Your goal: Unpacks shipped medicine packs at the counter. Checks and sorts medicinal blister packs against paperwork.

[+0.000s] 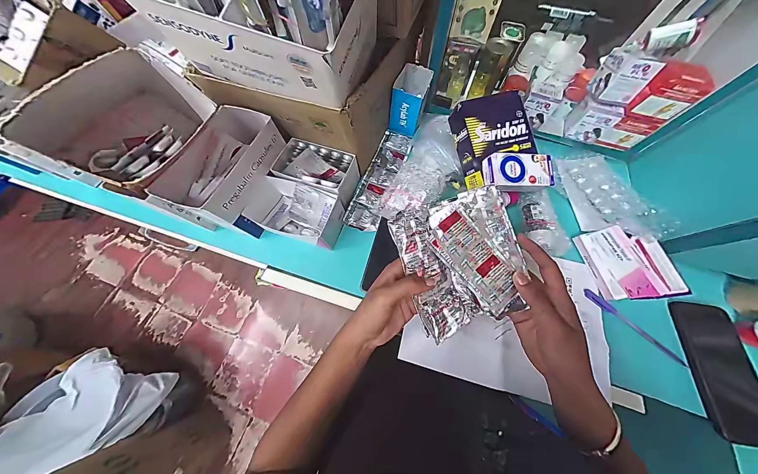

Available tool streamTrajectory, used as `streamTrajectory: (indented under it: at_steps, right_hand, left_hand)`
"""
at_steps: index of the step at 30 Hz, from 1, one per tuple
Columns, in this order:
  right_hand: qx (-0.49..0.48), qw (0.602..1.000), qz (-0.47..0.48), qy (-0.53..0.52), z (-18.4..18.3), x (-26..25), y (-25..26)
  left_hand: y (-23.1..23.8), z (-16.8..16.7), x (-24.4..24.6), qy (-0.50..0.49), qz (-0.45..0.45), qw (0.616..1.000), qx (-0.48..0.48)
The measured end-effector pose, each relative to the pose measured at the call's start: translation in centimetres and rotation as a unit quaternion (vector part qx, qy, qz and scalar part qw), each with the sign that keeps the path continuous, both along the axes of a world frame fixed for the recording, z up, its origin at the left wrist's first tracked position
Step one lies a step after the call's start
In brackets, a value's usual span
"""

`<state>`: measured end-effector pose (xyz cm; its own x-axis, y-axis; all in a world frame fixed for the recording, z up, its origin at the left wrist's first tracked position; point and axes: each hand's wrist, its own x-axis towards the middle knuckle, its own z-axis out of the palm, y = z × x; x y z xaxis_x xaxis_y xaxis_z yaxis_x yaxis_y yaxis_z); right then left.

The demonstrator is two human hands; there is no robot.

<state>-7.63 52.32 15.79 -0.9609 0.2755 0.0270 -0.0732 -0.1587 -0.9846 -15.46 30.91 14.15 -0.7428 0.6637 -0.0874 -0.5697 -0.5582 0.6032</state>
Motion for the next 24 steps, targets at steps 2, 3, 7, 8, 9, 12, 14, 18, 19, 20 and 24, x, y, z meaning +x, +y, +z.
streamTrajectory:
  at_steps: [2, 3, 7, 8, 9, 12, 14, 18, 19, 20, 24]
  right_hand:
    - [0.007, 1.000, 0.000, 0.001, -0.1, 0.0, 0.1]
    - [0.016, 1.000, -0.002, 0.003, -0.2, 0.0, 0.1]
    - [0.234, 0.969, -0.045, 0.058, -0.8, 0.1, 0.6]
    - [0.319, 0.942, -0.058, 0.087, -0.9, 0.1, 0.8]
    - [0.393, 0.911, -0.064, 0.108, -0.9, 0.0, 0.8]
    - [0.527, 0.841, -0.017, 0.121, -0.9, 0.0, 0.4]
    - [0.571, 0.812, -0.006, 0.117, -1.4, -0.2, 0.5]
    - [0.567, 0.815, -0.056, 0.110, -1.5, -0.2, 2.0]
    - [0.540, 0.832, -0.069, 0.107, -1.3, 0.0, 2.4]
    - [0.496, 0.859, -0.078, 0.099, -1.2, 0.1, 2.8]
    - [0.110, 0.990, -0.088, -0.015, 0.0, 0.4, 4.3]
  left_hand:
    - [0.0, 0.1, 0.1, -0.001, 0.002, 1.000, -0.003]
    - [0.1, 0.1, 0.1, -0.003, 0.003, 1.000, -0.004]
    - [0.4, 0.4, 0.6, -0.018, 0.022, 1.000, -0.014]
    - [0.5, 0.7, 0.7, -0.018, 0.031, 0.999, -0.026]
    - [0.7, 0.9, 0.9, -0.016, 0.041, 0.998, -0.042]
    - [1.1, 1.0, 1.1, 0.013, 0.056, 0.996, -0.069]
    - [1.2, 0.9, 1.0, 0.031, 0.058, 0.995, -0.081]
    - [1.0, 0.8, 1.0, 0.017, 0.059, 0.994, -0.091]
    - [0.9, 0.8, 1.0, 0.010, 0.058, 0.994, -0.093]
    - [0.9, 0.9, 1.0, -0.001, 0.060, 0.994, -0.096]
    - [0.7, 0.9, 0.9, -0.035, 0.071, 0.992, -0.097]
